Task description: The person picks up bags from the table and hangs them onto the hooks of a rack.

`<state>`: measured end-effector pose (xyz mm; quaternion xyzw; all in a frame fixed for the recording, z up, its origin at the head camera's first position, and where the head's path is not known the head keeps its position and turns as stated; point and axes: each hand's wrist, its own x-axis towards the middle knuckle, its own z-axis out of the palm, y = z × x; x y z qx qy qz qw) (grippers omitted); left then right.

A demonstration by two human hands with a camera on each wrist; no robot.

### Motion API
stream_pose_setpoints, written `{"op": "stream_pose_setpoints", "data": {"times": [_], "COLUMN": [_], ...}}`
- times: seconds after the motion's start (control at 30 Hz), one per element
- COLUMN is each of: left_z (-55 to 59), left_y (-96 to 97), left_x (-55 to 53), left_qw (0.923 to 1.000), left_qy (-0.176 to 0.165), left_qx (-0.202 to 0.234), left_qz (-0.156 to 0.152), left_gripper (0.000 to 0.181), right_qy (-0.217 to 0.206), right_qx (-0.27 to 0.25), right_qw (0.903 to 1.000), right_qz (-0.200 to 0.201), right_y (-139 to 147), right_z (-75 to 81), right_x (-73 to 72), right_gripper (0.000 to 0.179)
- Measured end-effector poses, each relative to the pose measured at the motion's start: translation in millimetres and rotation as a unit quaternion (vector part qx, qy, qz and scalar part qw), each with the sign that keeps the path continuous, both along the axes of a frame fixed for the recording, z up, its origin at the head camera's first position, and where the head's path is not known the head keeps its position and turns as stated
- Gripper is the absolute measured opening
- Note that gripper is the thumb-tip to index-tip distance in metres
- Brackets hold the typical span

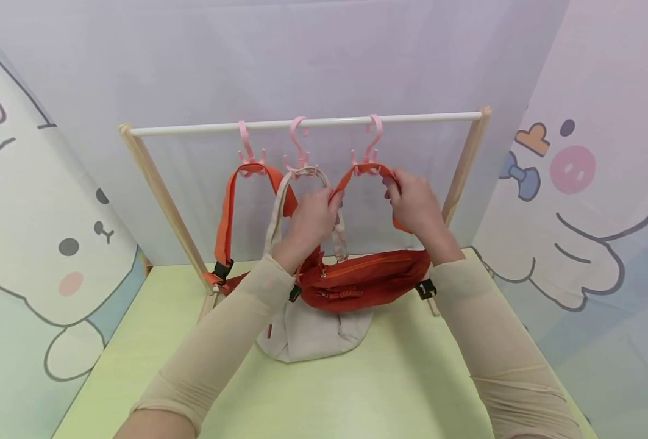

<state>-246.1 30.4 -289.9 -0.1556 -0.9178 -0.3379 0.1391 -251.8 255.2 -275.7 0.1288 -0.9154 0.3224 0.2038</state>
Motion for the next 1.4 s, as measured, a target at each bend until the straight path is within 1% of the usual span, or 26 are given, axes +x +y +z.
{"op": "stream_pose_setpoints", "data": {"times": [0.17, 0.3, 0.47, 0.6, 0.93, 1.17, 1.4], "left_z": [-6.7, -13.9, -26.3, -34.7, -44.7, -47.4, -52.5], "left_y": [-4.3, -8.3, -13.5, -16.2, -19.7, -22.0, -24.6], "left_x": [6.1, 11.0, 15.1, 18.2, 21.9, 25.5, 28.8], "left_qw": [0.9994, 0.9989, 0.9993, 0.9991, 0.9998, 0.9994, 0.999], "left_qy": [-0.035, -0.046, -0.038, -0.04, -0.015, -0.022, -0.031], "left_qx": [-0.004, -0.002, 0.007, 0.011, 0.016, 0.02, 0.029], "left_qz": [0.004, 0.008, 0.004, -0.002, -0.006, -0.015, -0.018], "left_gripper": [0.035, 0.035, 0.028, 0.022, 0.019, 0.022, 0.036], "right_qy": [-0.011, -0.014, -0.017, -0.019, -0.017, -0.038, -0.05], "right_qx": [0.002, 0.0, -0.007, -0.007, -0.007, -0.008, -0.016], "right_qw": [0.9999, 0.9998, 0.9996, 0.9995, 0.9996, 0.999, 0.9985], "right_qz": [-0.011, -0.016, -0.023, -0.023, -0.02, -0.021, -0.017], "right_y": [2.7, 6.6, 10.1, 11.7, 15.5, 15.1, 16.4], "right_z": [-5.7, -10.2, -14.6, -16.8, -23.0, -26.6, -28.9], "right_x": [-1.3, -2.7, -3.9, -4.3, -4.7, -4.3, -4.6], "right_gripper": [0.028, 0.032, 0.033, 0.036, 0.04, 0.044, 0.056]}}
